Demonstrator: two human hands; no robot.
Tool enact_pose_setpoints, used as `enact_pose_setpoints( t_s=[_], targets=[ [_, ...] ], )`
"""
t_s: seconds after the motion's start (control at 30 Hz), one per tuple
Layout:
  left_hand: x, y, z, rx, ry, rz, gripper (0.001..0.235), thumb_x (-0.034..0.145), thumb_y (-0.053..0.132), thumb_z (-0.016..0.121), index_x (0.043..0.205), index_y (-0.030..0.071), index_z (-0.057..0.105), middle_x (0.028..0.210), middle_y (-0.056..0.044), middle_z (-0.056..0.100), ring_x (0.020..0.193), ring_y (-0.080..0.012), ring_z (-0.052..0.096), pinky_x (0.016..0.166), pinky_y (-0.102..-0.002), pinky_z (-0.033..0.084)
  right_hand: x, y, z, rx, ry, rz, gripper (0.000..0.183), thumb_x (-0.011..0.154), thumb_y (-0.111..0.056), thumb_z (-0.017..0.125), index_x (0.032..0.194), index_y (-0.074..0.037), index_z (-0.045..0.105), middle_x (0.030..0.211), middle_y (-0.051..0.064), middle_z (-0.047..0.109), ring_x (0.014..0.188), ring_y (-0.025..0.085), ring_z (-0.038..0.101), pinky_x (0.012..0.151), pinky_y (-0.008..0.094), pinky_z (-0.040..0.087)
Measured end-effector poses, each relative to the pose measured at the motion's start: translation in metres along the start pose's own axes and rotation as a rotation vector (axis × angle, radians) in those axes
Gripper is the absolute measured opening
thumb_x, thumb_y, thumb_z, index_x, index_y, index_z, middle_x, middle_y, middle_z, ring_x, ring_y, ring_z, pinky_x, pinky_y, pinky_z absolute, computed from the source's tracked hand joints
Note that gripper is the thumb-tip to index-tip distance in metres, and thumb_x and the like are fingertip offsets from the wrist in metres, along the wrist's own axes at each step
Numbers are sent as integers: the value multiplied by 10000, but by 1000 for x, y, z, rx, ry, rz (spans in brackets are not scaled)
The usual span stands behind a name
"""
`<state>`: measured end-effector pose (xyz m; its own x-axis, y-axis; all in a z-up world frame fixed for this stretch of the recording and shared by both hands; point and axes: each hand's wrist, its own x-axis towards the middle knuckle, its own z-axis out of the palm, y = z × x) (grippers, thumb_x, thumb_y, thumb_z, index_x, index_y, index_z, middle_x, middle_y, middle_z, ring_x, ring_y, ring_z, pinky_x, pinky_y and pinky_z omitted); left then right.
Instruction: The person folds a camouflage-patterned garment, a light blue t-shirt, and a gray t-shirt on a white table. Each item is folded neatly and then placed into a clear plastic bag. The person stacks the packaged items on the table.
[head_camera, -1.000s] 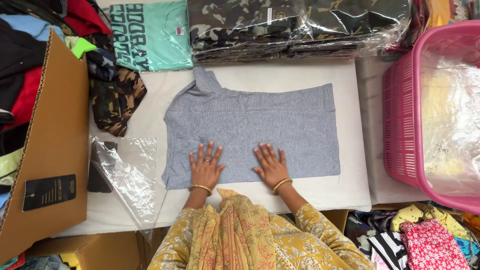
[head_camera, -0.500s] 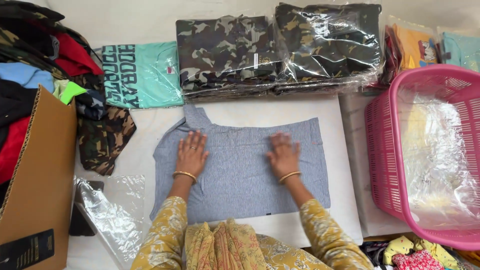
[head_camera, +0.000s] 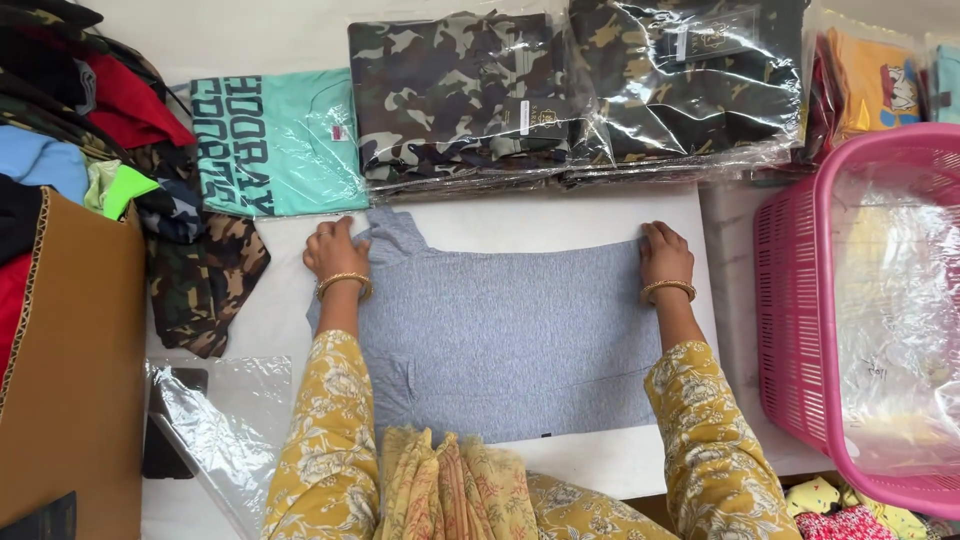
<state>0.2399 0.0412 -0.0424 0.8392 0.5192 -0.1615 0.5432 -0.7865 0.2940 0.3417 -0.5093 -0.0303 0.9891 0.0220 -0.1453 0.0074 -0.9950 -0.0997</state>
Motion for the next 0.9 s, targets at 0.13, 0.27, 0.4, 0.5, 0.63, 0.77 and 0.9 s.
enact_pose_setpoints(
  t_s=[0.13, 0.27, 0.4, 0.5, 0.63, 0.77, 0.9],
  targets=[
    [15, -1, 4, 59, -153, 33, 269, 842, 299, 795, 1099, 223, 761, 1123, -61, 698, 1104, -316, 575, 1050, -518, 328, -4, -15, -17, 68, 116, -36, 215, 901, -132, 710, 1093, -223, 737, 1143, 33, 673, 1138, 263, 581, 1033, 462, 385],
    [-15, -36, -29, -232, 53, 37, 204, 888, 235, 791, 1076, 161, 769, 1088, -64, 700, 1061, -312, 597, 978, -499, 398, -32, -7, -38, 122, 217, -58, 112, 835, -121, 768, 907, -206, 758, 1055, 11, 681, 1065, 251, 588, 988, 442, 375],
    [-94, -72, -73, -542, 139, 171, 185, 837, 114, 803, 1008, 72, 747, 1113, -45, 688, 1086, -265, 573, 956, -372, 478, -85, 23, -39, 335, 300, -42, 88, 886, -123, 778, 938, -167, 722, 1038, -9, 692, 1007, 220, 612, 984, 420, 392],
    [-155, -106, -73, -609, 116, 171, 151, 826, 37, 788, 971, 55, 749, 1124, -36, 687, 1112, -247, 556, 956, -349, 492, -126, 42, -30, 451, 279, -9, 100, 905, -114, 777, 969, -143, 705, 1072, -22, 710, 967, 198, 633, 981, 403, 421],
    [-215, -133, -51, -628, -22, 175, 150, 857, -29, 701, 946, 71, 768, 1212, -41, 665, 1068, -224, 592, 921, -321, 515, -161, 52, -22, 473, 209, -83, 121, 860, -47, 759, 961, -100, 718, 1192, 10, 738, 1006, 234, 648, 967, 403, 475],
    [-215, -151, -13, -588, 46, 24, 396, 852, -124, 506, 1020, 98, 787, 1226, -58, 659, 1098, -216, 643, 872, -325, 520, -167, 53, -13, 535, 199, -124, 152, 886, -4, 695, 1007, -85, 736, 1263, 60, 712, 1070, 261, 645, 929, 369, 535],
    [-174, -151, 26, -719, 163, -246, 156, 966, 126, 640, 1088, 83, 728, 1014, -64, 732, 938, -203, 692, 861, -316, 534, -165, 39, -20, 597, 150, 107, 195, 953, -27, 658, 1127, -82, 725, 1262, 85, 681, 1035, 236, 670, 878, 362, 554]
  ],
)
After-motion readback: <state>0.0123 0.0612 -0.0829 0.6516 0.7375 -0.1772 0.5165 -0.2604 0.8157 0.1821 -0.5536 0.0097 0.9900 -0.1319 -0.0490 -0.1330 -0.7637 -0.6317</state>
